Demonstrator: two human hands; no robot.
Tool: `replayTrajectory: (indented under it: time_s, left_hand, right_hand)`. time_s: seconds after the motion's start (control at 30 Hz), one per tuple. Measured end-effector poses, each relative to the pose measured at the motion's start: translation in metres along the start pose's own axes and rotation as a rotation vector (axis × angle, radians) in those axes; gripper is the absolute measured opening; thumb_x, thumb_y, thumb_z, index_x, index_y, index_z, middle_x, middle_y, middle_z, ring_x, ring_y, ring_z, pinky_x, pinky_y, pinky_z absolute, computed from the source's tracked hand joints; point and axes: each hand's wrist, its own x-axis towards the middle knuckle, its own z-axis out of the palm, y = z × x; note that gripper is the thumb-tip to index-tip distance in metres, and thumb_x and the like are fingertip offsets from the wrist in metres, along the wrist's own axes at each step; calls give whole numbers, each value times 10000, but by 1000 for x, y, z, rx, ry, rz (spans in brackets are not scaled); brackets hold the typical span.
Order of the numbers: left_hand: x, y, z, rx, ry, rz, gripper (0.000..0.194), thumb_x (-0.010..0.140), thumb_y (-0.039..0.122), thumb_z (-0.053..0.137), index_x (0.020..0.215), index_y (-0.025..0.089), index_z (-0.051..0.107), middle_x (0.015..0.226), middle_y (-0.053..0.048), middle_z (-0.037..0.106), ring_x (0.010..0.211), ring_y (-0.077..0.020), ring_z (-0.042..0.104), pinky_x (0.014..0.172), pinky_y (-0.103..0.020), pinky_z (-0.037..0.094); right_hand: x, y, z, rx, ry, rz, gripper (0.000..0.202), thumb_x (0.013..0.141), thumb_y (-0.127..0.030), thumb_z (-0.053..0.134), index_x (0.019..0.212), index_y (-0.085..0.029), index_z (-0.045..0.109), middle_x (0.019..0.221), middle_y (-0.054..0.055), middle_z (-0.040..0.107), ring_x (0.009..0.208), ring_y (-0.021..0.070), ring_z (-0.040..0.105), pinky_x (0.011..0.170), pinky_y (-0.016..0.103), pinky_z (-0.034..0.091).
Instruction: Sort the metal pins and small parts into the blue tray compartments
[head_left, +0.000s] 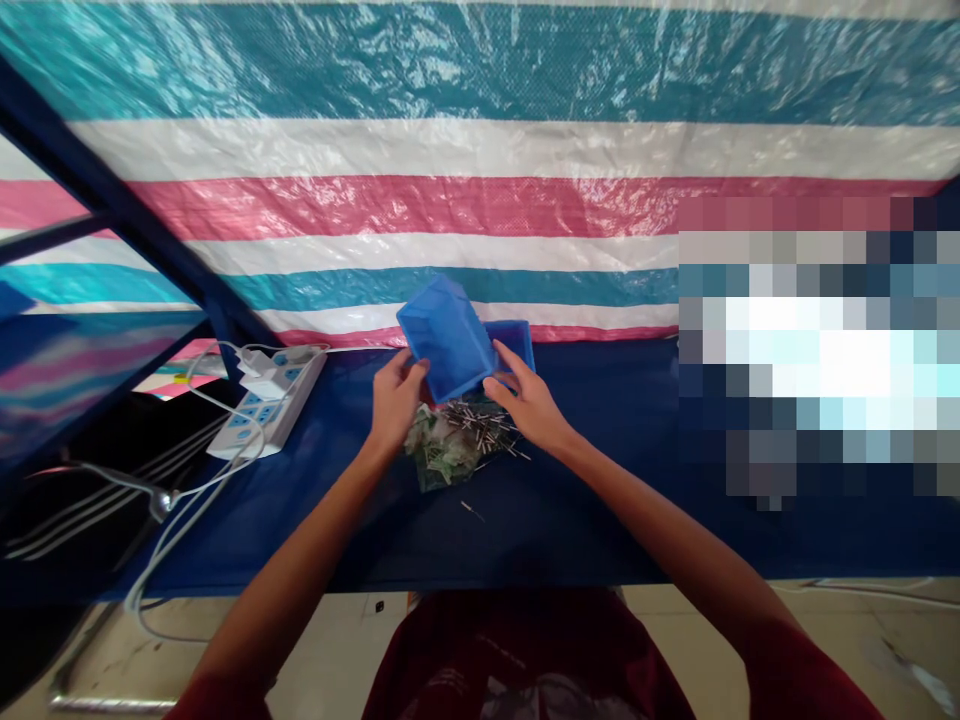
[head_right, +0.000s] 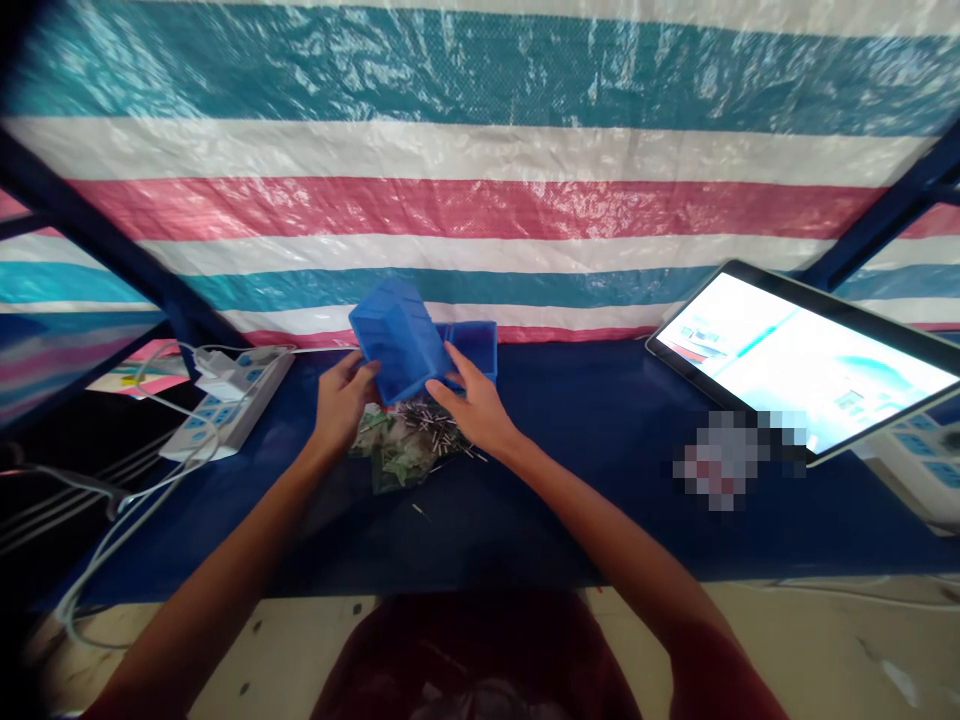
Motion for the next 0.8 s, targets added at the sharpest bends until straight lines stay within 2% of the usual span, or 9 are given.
replayTrajectory:
  time_s: [0.1, 0.23, 0.3, 0.47, 0.6, 0.67, 0.73, 0.77, 0.8]
  left_hand:
    - [26, 2, -34, 367, 163, 52, 356, 787, 336, 486, 983, 123, 693, 601, -13, 620, 519, -166, 559, 521, -246, 448]
    - [69, -1, -75, 910, 64, -62, 341, 796, 323, 511, 963, 105, 713, 749, -87, 687, 770, -252, 650, 702, -290, 465]
    - [86, -8, -82, 1077, -94, -169, 345, 809, 326, 508, 948, 89, 716, 803, -132, 697, 832, -290, 657, 727, -317, 460]
    - [104, -34, -74, 1105, -231, -171, 336, 826, 297, 461, 908, 107, 726, 791, -121, 708, 779, -281, 669, 689, -304, 463]
    - [101, -48, -66, 1028, -267, -169, 404, 852, 315, 451, 1097, 105, 694, 879, -110, 725, 758, -259, 675, 721, -307, 488]
    - [89, -46, -60, 1049, -151, -138, 457, 873, 381, 468, 1189, 108, 653, 1014, -152, 708, 895, -306, 668, 802, -363, 493]
    - [62, -39, -51, 1037, 110, 34, 465, 902, 382, 456, 1258, 120, 598, 1159, -188, 648, 1028, -336, 630, 874, -420, 480]
    - [43, -33, -45, 967, 161, 181, 422, 928, 350, 426, 1253, 139, 594, 1176, -173, 635, 1054, -312, 620, 900, -410, 476]
    - [19, -27, -38, 870, 101, 360, 376, 954, 318, 394, 1218, 155, 606, 1144, -145, 644, 1052, -275, 618, 919, -383, 474]
  right_hand:
    - [3, -2, -14, -43, 108, -26, 494, 916, -411, 537, 1386, -269, 481, 1347, 124, 557, 1167, 264, 587, 900, 450, 551]
    - [3, -10, -37, -202, 262, -84, 246, 899, -321, 538, 1083, -216, 663, 1009, 78, 689, 921, 212, 650, 783, 364, 544]
    - [0, -16, -43, -226, 223, -94, 197, 892, -289, 530, 972, -194, 683, 876, 51, 697, 780, 177, 649, 712, 312, 520]
    - [-13, -23, -39, -331, -31, -133, 179, 886, -266, 539, 839, -180, 689, 682, 6, 656, 600, 124, 578, 614, 244, 445]
    - [-15, -15, -36, -404, -18, -152, 184, 887, -254, 535, 821, -179, 690, 684, 6, 662, 585, 118, 556, 624, 239, 430]
    - [-15, -10, -38, -428, -8, -149, 191, 888, -255, 531, 818, -177, 690, 684, 11, 666, 587, 124, 561, 629, 242, 429]
    - [-15, -6, -40, -441, -7, -145, 199, 888, -261, 526, 818, -175, 691, 683, 15, 666, 588, 129, 564, 630, 244, 429]
    - [-15, -5, -41, -442, -7, -140, 202, 888, -266, 525, 819, -175, 691, 681, 15, 665, 587, 131, 566, 629, 245, 429]
    - [-14, -3, -42, -440, -3, -132, 206, 888, -273, 524, 817, -176, 691, 674, 14, 661, 585, 134, 566, 628, 247, 430]
